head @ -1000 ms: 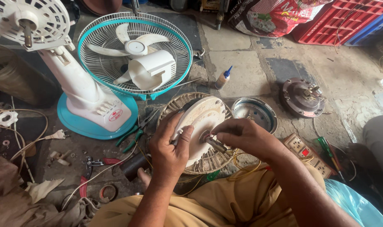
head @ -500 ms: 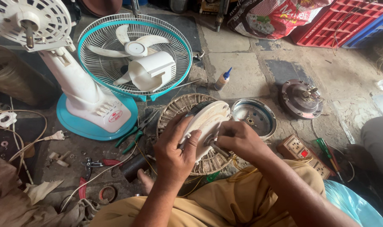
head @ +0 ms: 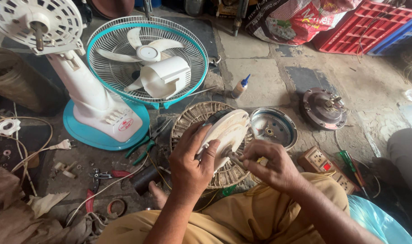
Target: The person disassembles a fan motor by removing screws from the end cap with a screwdriver, then separates the stator and rotor halves. The person inspects the internal windings and shaft, then reassembles the motor by aligning and pressing the end cap back onto the stator.
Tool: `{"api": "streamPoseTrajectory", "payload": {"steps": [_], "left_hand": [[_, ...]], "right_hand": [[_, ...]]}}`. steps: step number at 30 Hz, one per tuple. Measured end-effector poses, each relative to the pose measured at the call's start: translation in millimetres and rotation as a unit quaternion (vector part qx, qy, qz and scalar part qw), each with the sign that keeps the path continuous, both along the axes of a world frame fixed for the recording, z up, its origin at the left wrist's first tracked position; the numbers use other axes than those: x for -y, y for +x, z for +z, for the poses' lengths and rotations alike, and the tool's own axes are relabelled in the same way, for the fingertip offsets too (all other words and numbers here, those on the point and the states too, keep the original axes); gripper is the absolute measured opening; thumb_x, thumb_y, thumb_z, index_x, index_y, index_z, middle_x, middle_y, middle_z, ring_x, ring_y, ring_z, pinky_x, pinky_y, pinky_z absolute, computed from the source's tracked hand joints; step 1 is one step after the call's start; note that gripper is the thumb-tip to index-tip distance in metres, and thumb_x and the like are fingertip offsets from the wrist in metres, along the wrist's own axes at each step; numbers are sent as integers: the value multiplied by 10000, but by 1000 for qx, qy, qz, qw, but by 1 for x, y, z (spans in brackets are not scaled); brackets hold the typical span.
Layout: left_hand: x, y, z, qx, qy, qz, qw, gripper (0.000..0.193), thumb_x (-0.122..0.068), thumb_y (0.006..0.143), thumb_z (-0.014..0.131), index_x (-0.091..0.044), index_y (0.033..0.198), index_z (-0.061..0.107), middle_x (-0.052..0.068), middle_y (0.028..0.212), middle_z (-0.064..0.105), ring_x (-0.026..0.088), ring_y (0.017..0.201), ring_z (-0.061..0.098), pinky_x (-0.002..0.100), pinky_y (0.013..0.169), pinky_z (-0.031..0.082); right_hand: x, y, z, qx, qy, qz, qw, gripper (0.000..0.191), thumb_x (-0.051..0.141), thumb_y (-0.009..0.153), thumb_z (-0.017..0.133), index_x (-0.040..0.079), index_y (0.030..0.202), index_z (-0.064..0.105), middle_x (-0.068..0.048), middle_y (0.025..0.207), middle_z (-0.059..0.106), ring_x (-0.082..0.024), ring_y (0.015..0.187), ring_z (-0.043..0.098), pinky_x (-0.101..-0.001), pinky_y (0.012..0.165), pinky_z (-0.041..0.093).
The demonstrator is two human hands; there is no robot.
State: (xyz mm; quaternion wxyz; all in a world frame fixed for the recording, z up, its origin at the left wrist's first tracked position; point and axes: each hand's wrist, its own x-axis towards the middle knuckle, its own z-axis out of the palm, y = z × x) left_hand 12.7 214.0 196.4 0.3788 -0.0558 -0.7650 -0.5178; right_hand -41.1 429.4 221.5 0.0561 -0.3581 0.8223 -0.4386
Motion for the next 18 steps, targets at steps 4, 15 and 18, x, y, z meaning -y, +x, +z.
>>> {"api": "streamPoseTrajectory", "payload": {"steps": [4, 15, 18], "left_hand": [[1, 0, 0, -1, 4, -5, 1000, 311, -134, 951, 738, -25, 1234, 668, 178, 1215, 714, 341, 1096, 742, 399, 897, 611], [4, -2, -6, 13, 25, 3, 1000, 302, -144, 959, 731, -18, 1228, 675, 170, 1217, 721, 314, 1107, 747, 385, 895, 622], [3, -3, -7, 16, 33, 0, 999, 301, -144, 964, 719, -13, 1230, 673, 170, 1212, 722, 312, 1096, 751, 382, 888, 624]], "right_hand": [[-9, 8, -17, -167, 34, -3, 985, 84, 37, 771, 720, 70, 842, 689, -49, 906, 708, -175, 867, 703, -366, 783, 566], [-3, 23, -46, -365, -37, -47, 929, 188, 1, 756, 695, 68, 919, 629, -48, 885, 618, -174, 756, 620, -323, 647, 516], [-10, 26, -44, -373, -8, -42, 927, 213, 54, 809, 711, 69, 1010, 642, -69, 953, 633, -210, 844, 641, -329, 725, 535]]}}
